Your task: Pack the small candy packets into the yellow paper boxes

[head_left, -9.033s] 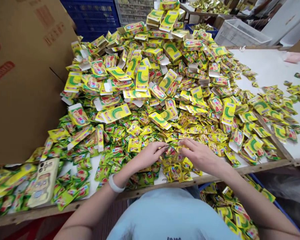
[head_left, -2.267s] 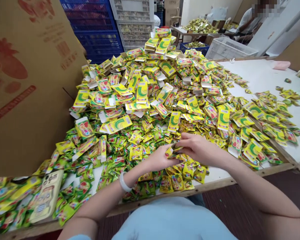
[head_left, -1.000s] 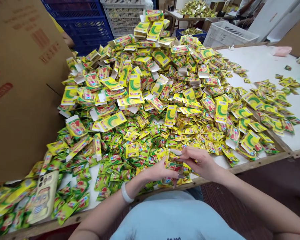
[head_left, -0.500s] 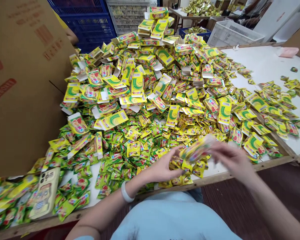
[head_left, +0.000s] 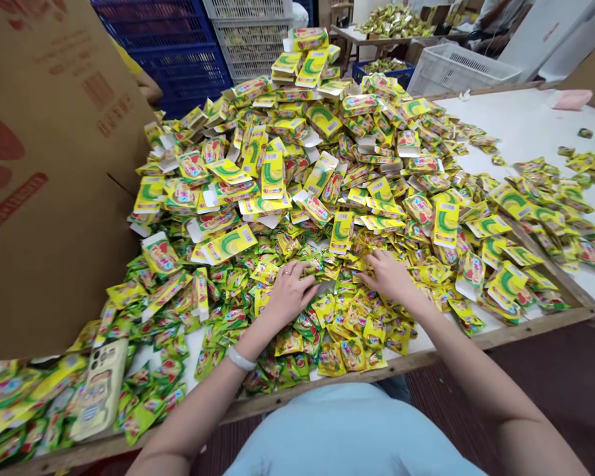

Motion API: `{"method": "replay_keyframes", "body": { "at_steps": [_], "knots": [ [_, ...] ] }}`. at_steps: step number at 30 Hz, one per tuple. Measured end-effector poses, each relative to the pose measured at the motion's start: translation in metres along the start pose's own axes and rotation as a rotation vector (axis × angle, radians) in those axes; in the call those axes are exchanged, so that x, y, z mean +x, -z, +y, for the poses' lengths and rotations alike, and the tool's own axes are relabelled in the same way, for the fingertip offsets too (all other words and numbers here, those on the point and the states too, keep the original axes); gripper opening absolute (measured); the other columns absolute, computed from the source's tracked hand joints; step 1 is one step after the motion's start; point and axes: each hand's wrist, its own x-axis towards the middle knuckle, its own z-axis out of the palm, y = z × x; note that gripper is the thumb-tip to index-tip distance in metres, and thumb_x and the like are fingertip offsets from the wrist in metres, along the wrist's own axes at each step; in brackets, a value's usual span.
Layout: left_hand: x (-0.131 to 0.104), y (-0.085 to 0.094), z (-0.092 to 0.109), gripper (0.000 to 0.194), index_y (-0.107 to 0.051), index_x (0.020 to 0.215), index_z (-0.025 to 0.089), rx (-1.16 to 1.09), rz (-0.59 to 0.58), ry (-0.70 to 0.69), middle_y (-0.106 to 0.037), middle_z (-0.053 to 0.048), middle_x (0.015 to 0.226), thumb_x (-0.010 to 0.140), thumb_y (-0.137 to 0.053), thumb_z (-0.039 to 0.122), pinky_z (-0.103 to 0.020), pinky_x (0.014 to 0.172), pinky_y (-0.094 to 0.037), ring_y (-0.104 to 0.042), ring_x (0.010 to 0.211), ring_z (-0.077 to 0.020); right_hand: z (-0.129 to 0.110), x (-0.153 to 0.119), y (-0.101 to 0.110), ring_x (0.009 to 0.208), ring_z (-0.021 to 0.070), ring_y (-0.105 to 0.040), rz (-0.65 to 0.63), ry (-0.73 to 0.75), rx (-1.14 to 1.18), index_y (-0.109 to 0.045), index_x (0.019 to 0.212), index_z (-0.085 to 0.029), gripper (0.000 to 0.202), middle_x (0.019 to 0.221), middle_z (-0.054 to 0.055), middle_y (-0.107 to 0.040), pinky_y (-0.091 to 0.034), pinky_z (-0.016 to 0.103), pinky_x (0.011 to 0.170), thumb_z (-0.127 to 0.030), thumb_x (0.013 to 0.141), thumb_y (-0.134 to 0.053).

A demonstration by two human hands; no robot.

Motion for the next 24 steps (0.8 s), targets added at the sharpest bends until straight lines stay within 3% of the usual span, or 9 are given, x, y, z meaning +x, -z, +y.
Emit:
{"method": "replay_keyframes", "body": {
  "at_steps": [3, 5, 7, 10, 13, 17, 21, 24],
  "knots": [
    [-0.006, 0.01, 0.002, 0.02, -0.064, 0.078, 0.019, -0.233, 0.171, 0.105, -0.065, -0.01, 0.108, 0.093, -0.055, 0.026, -0.041, 0.09, -0.046, -0.058, 0.103, -0.025, 0.001, 0.005, -0.003, 0.089, 0.0266, -0.059, 0.013, -0.012, 0.095, -0.063, 0.071, -0.017, 0.031, 0.085, 0.015, -0.066, -0.045, 0.032, 0.067, -0.034, 0.095, -0.053],
    [-0.004, 0.011, 0.007, 0.025, -0.059, 0.072, 0.018, -0.463, 0.279, 0.206, -0.063, -0.005, 0.088, 0.094, -0.054, 0.029, -0.031, 0.076, -0.048, -0.059, 0.083, -0.018, -0.001, 0.002, 0.005, 0.078, 0.0219, -0.06, 0.044, -0.023, 0.138, -0.062, 0.072, -0.018, 0.036, 0.079, 0.012, -0.065, -0.045, 0.031, 0.064, -0.033, 0.1, -0.044],
    [0.001, 0.007, 0.016, 0.032, -0.051, 0.065, 0.018, -0.678, 0.365, 0.33, -0.053, 0.001, 0.068, 0.093, -0.057, 0.034, -0.024, 0.059, -0.042, -0.051, 0.062, -0.012, -0.011, -0.007, 0.015, 0.062, 0.0161, -0.057, 0.074, -0.061, 0.273, -0.061, 0.08, -0.018, 0.04, 0.072, 0.006, -0.064, -0.044, 0.027, 0.055, -0.038, 0.103, -0.035],
    [0.009, 0.001, 0.037, 0.038, -0.047, 0.064, 0.019, -0.928, 0.443, 0.444, -0.042, 0.006, 0.061, 0.087, -0.064, 0.043, -0.021, 0.049, -0.032, -0.038, 0.052, -0.0081, -0.044, -0.022, 0.02, 0.04, 0.0103, -0.046, 0.082, -0.171, 0.836, -0.059, 0.082, -0.02, 0.041, 0.061, -0.002, -0.06, -0.039, 0.024, 0.04, -0.051, 0.101, -0.04],
    [0.013, 0.002, 0.058, 0.033, -0.053, 0.078, 0.02, -1.108, 0.442, 0.485, -0.044, 0.007, 0.06, 0.083, -0.069, 0.048, -0.019, 0.046, -0.031, -0.038, 0.049, -0.0076, -0.075, -0.028, 0.014, 0.04, 0.0097, -0.049, 0.11, -0.242, 1.26, -0.06, 0.075, -0.021, 0.036, 0.056, -0.004, -0.057, -0.041, 0.023, 0.04, -0.054, 0.089, -0.061],
    [0.013, 0.011, 0.07, 0.035, -0.06, 0.101, 0.02, -1.26, 0.378, 0.549, -0.042, 0.008, 0.055, 0.087, -0.064, 0.053, -0.02, 0.046, -0.035, -0.038, 0.046, -0.0086, -0.088, -0.03, 0.006, 0.054, 0.0119, -0.059, 0.177, -0.231, 1.257, -0.063, 0.077, -0.021, 0.029, 0.064, -0.003, -0.058, -0.051, 0.024, 0.053, -0.046, 0.09, -0.063],
    [0.014, 0.009, 0.066, 0.033, -0.066, 0.076, 0.017, -1.23, 0.33, 0.543, -0.051, 0.004, 0.055, 0.078, -0.075, 0.049, -0.024, 0.056, -0.048, -0.053, 0.055, -0.0119, -0.08, -0.033, 0.007, 0.063, 0.0137, -0.061, 0.172, -0.232, 1.139, -0.061, 0.085, -0.022, 0.025, 0.074, 0.0, -0.061, -0.053, 0.026, 0.056, -0.047, 0.089, -0.064],
    [0.017, -0.002, 0.067, 0.03, -0.072, 0.084, 0.017, -1.186, 0.28, 0.485, -0.063, -0.001, 0.065, 0.081, -0.073, 0.046, -0.028, 0.065, -0.054, -0.063, 0.068, -0.0167, -0.071, -0.034, 0.011, 0.085, 0.0178, -0.064, 0.259, -0.319, 1.075, -0.059, 0.109, -0.024, 0.044, 0.105, 0.006, -0.064, -0.056, 0.026, 0.059, -0.046, 0.076, -0.077]
  ]
}}
